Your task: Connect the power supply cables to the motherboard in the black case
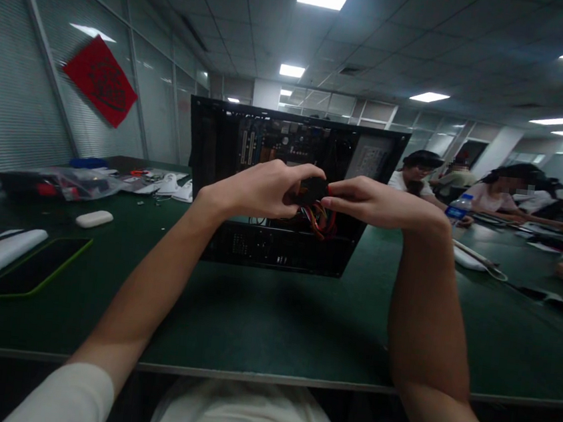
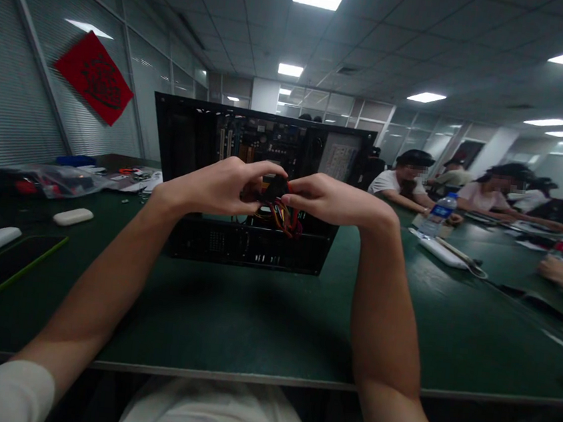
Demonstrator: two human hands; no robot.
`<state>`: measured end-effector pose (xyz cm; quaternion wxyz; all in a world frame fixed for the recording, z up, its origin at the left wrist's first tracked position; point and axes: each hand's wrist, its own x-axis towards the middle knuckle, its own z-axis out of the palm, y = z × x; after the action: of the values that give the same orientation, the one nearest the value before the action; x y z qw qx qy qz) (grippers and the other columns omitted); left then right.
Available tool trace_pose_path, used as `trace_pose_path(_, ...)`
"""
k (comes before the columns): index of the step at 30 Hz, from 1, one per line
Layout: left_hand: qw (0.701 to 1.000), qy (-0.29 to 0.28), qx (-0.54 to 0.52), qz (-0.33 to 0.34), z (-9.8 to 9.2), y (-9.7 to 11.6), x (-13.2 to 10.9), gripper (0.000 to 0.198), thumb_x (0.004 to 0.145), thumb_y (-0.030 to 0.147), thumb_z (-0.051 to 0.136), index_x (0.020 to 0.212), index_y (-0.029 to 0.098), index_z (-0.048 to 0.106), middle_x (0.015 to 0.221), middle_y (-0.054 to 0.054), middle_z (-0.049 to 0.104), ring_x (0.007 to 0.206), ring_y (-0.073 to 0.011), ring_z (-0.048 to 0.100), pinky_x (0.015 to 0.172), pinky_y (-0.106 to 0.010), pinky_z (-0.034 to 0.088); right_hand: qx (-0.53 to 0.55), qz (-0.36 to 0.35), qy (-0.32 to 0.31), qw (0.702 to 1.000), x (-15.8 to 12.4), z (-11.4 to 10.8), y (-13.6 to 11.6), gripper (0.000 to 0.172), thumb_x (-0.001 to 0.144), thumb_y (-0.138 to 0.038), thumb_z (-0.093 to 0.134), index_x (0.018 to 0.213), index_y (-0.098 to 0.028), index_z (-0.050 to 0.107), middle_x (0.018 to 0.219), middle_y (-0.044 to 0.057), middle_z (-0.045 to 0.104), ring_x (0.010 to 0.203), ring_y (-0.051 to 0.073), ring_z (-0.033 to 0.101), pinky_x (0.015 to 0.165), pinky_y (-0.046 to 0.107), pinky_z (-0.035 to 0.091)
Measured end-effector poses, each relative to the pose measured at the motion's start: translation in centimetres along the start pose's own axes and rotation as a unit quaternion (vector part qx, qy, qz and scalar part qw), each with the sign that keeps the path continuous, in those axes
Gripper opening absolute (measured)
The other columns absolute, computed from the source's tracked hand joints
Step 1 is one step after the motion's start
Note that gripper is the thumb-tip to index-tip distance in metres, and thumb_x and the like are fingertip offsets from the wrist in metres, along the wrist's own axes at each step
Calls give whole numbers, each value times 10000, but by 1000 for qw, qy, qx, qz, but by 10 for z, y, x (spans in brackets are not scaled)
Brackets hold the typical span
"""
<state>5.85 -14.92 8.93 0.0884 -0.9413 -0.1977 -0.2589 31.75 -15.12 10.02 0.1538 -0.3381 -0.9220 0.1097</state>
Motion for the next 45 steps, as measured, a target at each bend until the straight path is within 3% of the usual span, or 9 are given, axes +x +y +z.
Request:
trace_pose_path(6, 1000, 5, -4, 8, 0, 5, 0, 592, 884, 163, 716, 1456, 153, 562, 774, 19, 677, 650, -107, 617, 605, -227, 419, -9, -3, 16, 1000, 5, 3, 4, 498, 979, -661, 546, 795, -201, 595, 682, -12, 514, 621, 133, 454, 564, 288, 342)
trace_pose_path(12, 1000, 22, -1, 14, -3, 2, -1, 577, 882, 180, 734, 1438, 157, 583, 750, 27, 664, 641, -109, 622, 606, -234, 426, 4, -4, 23, 1000, 4, 3, -1, 479, 987, -645, 537, 822, -200, 602, 717, -7, 531, 648, 139, 473, 584, 289, 368)
trace_pose_path(24, 999, -6, 43, 14, -1, 3, -1, 496, 869, 222, 777, 1348, 182, 657, 807, -6, 712, 672, -126, 647, 611, -247, 404, -9, 3, -3, 1000, 9, 9, -5, 528, 959, -698, 538, 802, -197, 588, 700, -6, 529, 645, 141, 461, 611, 306, 360)
trace_pose_path(30, 1000, -17, 10, 6, 0, 2, 0, 399, 872, 185, 768, 1262, 175, 690, 770, 12, 691, 637, -110, 620, 600, -242, 401, -13, 13, -9, 1000, 10, 10, -8, 499, 962, -666, 531, 804, -195, 579, 716, 1, 539, 656, 145, 474, 622, 305, 374)
trace_pose_path(37, 1000, -16, -3, 8, 4, 1, 0, 419, 875, 180, 750, 1285, 172, 666, 788, 8, 690, 653, -114, 630, 601, -237, 409, -16, 17, -8, 1000, 10, 11, -6, 489, 969, -656, 537, 809, -197, 585, 722, 8, 562, 665, 148, 488, 622, 305, 390)
trace_pose_path(42, 1000, -11, 9, 13, 5, 2, 2, 218, 870, 195, 760, 1068, 146, 683, 765, 2, 680, 642, -112, 618, 588, -236, 402, -3, -5, 0, 1000, 11, 12, -3, 488, 959, -662, 578, 862, -188, 637, 769, 33, 634, 684, 165, 547, 617, 312, 417)
trace_pose_path(45, 1000, 2, 25, 18, 5, 2, 2, 204, 862, 192, 765, 1039, 152, 672, 762, 1, 687, 647, -116, 623, 594, -238, 398, 19, -17, 12, 1000, 12, 14, -3, 479, 947, -652, 612, 889, -178, 656, 800, 48, 668, 705, 178, 586, 623, 312, 442)
